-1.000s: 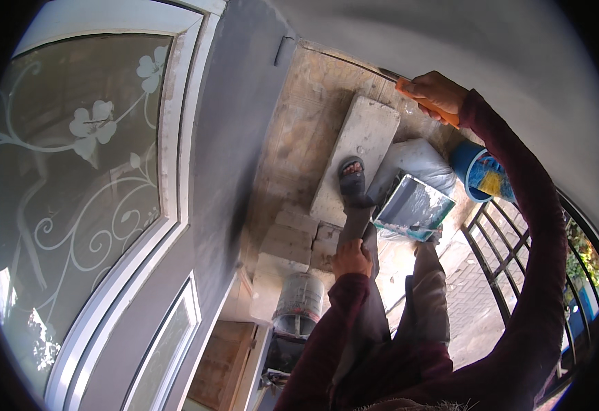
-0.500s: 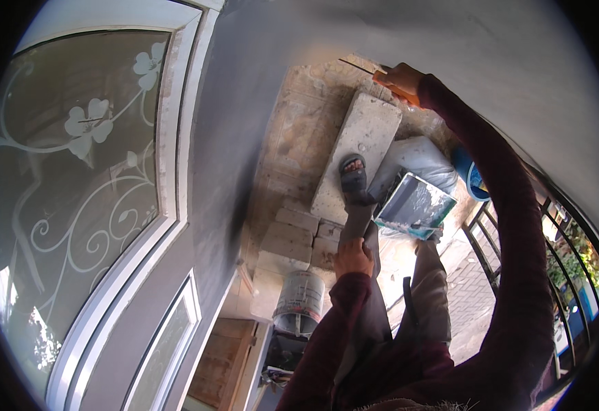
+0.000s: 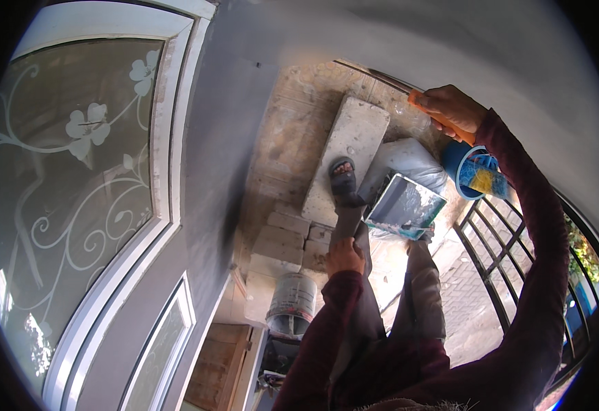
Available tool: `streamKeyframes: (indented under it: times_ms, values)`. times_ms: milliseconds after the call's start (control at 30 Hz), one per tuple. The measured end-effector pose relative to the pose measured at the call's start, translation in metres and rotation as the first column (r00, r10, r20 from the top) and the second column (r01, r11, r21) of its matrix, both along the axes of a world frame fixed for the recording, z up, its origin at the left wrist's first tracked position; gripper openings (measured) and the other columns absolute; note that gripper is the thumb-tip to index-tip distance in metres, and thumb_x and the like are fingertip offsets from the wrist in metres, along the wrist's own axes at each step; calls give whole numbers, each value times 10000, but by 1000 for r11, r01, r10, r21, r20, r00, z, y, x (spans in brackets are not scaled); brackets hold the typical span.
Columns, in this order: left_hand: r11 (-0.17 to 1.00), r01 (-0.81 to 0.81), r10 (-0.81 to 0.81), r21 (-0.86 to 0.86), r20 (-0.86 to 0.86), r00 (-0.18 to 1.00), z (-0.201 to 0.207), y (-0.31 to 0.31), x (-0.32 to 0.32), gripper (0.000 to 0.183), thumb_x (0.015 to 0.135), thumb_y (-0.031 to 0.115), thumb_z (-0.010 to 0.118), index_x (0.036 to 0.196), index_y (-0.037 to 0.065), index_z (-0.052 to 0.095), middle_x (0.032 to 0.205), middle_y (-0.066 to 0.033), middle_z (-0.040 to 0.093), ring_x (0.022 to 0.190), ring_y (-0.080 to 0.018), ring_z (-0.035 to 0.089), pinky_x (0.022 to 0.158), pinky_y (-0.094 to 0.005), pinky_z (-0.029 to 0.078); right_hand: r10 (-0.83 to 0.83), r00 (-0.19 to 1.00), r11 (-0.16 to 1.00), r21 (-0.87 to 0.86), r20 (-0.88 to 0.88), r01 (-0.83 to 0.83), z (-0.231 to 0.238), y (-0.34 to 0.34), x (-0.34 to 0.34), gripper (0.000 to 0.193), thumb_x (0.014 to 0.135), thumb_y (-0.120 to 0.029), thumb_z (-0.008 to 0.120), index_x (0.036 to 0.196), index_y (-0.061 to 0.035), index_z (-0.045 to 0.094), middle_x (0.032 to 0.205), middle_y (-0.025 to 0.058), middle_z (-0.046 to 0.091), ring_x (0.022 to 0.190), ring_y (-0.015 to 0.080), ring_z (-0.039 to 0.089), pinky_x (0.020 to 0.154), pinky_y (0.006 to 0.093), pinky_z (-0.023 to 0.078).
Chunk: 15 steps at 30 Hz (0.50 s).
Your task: The person uses a roller to apply gray paint to a wall and a door frame, dipping the roller into a tray and later attaching a pole to reach higher areas.
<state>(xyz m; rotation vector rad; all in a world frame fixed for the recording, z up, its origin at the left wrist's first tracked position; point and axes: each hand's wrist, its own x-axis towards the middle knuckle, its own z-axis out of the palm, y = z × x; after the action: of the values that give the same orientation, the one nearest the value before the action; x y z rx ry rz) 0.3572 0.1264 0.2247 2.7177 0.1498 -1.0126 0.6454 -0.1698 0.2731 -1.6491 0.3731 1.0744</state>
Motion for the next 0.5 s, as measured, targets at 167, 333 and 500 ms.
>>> streamKeyframes:
  times_ms: [167,333,500]
  values:
    - [1000,-12,12,-26,-14,1000,0,2,1,185,778,205,637,952,143,631,940,-68,652,877,-284,627,748,-450,491,11,999,995,-97,-45,-15,-54,0,5,393,891,-419,548,817,-33,544,563,41,500,383,105,447,332,271,353]
    - [998,-17,19,-60,39,999,-5,8,-1,148,788,196,600,919,132,630,892,-72,644,882,-280,619,718,-459,490,-8,997,990,-142,-79,-3,-120,17,31,386,883,-431,565,823,-50,572,553,37,501,398,122,456,342,280,356]
    - [997,-34,34,-75,2,999,-8,14,-3,170,788,199,603,941,130,631,907,-80,651,883,-285,624,721,-472,485,12,998,986,-164,-61,-22,-149,30,58,374,877,-400,580,803,-34,576,545,52,508,394,132,450,337,304,340]
